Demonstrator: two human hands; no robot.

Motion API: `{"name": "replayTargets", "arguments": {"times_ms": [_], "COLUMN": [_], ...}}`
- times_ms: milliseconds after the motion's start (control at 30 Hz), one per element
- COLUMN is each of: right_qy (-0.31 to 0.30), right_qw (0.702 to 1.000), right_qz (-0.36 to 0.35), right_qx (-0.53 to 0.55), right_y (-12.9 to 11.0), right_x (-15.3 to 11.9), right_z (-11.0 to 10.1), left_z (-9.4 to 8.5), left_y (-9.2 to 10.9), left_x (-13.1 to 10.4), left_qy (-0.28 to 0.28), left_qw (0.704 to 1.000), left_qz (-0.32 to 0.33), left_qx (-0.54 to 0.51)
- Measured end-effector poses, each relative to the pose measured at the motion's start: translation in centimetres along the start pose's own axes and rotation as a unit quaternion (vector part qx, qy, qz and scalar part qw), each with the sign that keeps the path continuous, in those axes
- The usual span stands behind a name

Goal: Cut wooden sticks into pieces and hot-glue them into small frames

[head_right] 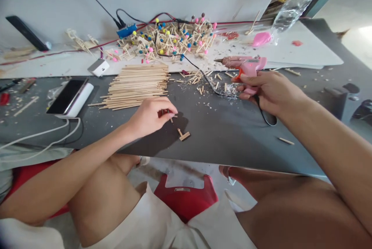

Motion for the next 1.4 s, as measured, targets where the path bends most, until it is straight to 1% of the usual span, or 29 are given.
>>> {"name": "replayTargets", "arguments": {"times_ms": [33, 100, 167, 267, 400, 467, 567, 667, 767, 833, 867, 900, 933, 967, 1000, 1033, 1067, 1100, 1133, 1167, 1200, 1233, 1267, 1300, 1333, 1400], "right_qy": [-0.013, -0.019, -0.014, -0.011, 0.05, 0.059, 0.044, 0.052, 0.078, 0.107, 0.131, 0.158, 0.187, 0.214, 0.22, 0.212, 0.193, 0.156, 0.092, 0.007, -0.098, -0.185, -0.246, -0.286, -0.31, -0.334], "right_qw": [1.0, 0.999, 0.999, 0.999, 0.999, 0.998, 0.999, 0.997, 0.997, 0.992, 0.982, 0.966, 0.938, 0.902, 0.869, 0.85, 0.845, 0.852, 0.864, 0.872, 0.866, 0.851, 0.837, 0.825, 0.821, 0.823], "right_qz": [0.016, 0.032, 0.034, 0.017, -0.013, -0.016, 0.005, 0.029, 0.026, 0.003, -0.017, -0.046, -0.087, -0.136, -0.193, -0.245, -0.274, -0.284, -0.28, -0.269, -0.26, -0.25, -0.239, -0.23, -0.221, -0.205], "right_qx": [0.023, 0.034, 0.018, 0.026, -0.011, -0.018, 0.015, 0.039, -0.002, -0.072, -0.131, -0.2, -0.277, -0.35, -0.4, -0.416, -0.416, -0.412, -0.408, -0.408, -0.416, -0.422, -0.426, -0.428, -0.427, -0.411], "right_y": [0.1, 0.2, 0.5, 0.8, 0.7, 0.6, 1.0, 1.4, 1.2, 0.6, 0.0, -0.7, -1.5, -2.5, -3.4, -4.1, -4.5, -4.5, -4.3, -3.8, -3.1, -2.3, -1.6, -0.9, -0.4, 0.5], "right_x": [0.1, 0.6, 1.2, 2.2, 3.1, 3.4, 4.0, 4.7, 5.0, 4.7, 4.3, 3.7, 2.8, 1.8, 0.7, -0.5, -1.6, -2.5, -3.2, -3.8, -4.5, -5.2, -5.7, -6.2, -6.5, -6.9], "right_z": [0.0, -0.3, -0.8, -0.7, -0.2, 0.4, 1.1, 1.2, 0.7, 0.2, -0.2, -0.5, -0.6, -0.5, 0.1, 0.8, 1.6, 2.6, 3.9, 5.4, 7.0, 8.4, 9.4, 10.1, 10.5, 10.9], "left_z": [-0.1, 0.0, 0.3, 0.6, 0.9, 0.8, 0.6, 0.5, 0.5, 0.6, 0.6, 0.6, 0.6, 0.5, 0.4, 0.3, 0.2, 0.0, -0.1, -0.3, -0.4, -0.5, -0.6, -0.7, -0.7, -0.7], "left_y": [-0.3, -0.9, -1.3, -1.5, -1.4, -1.2, -1.2, -1.4, -1.4, -1.0, -0.8, -0.4, 0.1, 0.6, 1.2, 1.9, 2.5, 3.1, 3.6, 4.0, 4.2, 4.2, 4.2, 4.0, 3.8, 3.4], "left_x": [0.1, 0.3, 0.4, 0.6, 0.7, 0.7, 0.8, 0.9, 0.9, 0.8, 0.7, 0.6, 0.4, 0.2, 0.0, -0.3, -0.5, -0.7, -0.9, -1.1, -1.2, -1.4, -1.5, -1.6, -1.8, -2.1], "left_qy": [0.004, -0.018, -0.037, -0.043, -0.063, -0.067, -0.055, -0.034, 0.006, 0.031, 0.043, 0.054, 0.066, 0.078, 0.083, 0.082, 0.082, 0.086, 0.086, 0.086, 0.087, 0.089, 0.092, 0.093, 0.095, 0.095], "left_qw": [1.0, 0.999, 0.997, 0.997, 0.995, 0.994, 0.996, 0.996, 0.998, 0.997, 0.995, 0.993, 0.991, 0.988, 0.986, 0.986, 0.985, 0.985, 0.985, 0.985, 0.986, 0.986, 0.987, 0.986, 0.986, 0.985], "left_qz": [-0.012, -0.025, -0.03, -0.039, -0.049, -0.045, -0.05, -0.069, -0.066, -0.058, -0.054, -0.05, -0.046, -0.047, -0.044, -0.039, -0.033, -0.029, -0.027, -0.026, -0.031, -0.04, -0.05, -0.061, -0.07, -0.086], "left_qx": [0.009, 0.034, 0.052, 0.056, 0.065, 0.069, 0.053, 0.035, -0.003, -0.045, -0.067, -0.089, -0.11, -0.126, -0.137, -0.143, -0.146, -0.15, -0.15, -0.145, -0.138, -0.131, -0.125, -0.12, -0.118, -0.118]}}
Point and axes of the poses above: each hand's wrist, its own x-axis towards the middle knuckle, its own z-axis out of the palm, y = z × x, the point moved 5 cm from there along x, towards the middle knuckle, and after that the axes turned 4 degrees about -z, right-handed, at the moved point
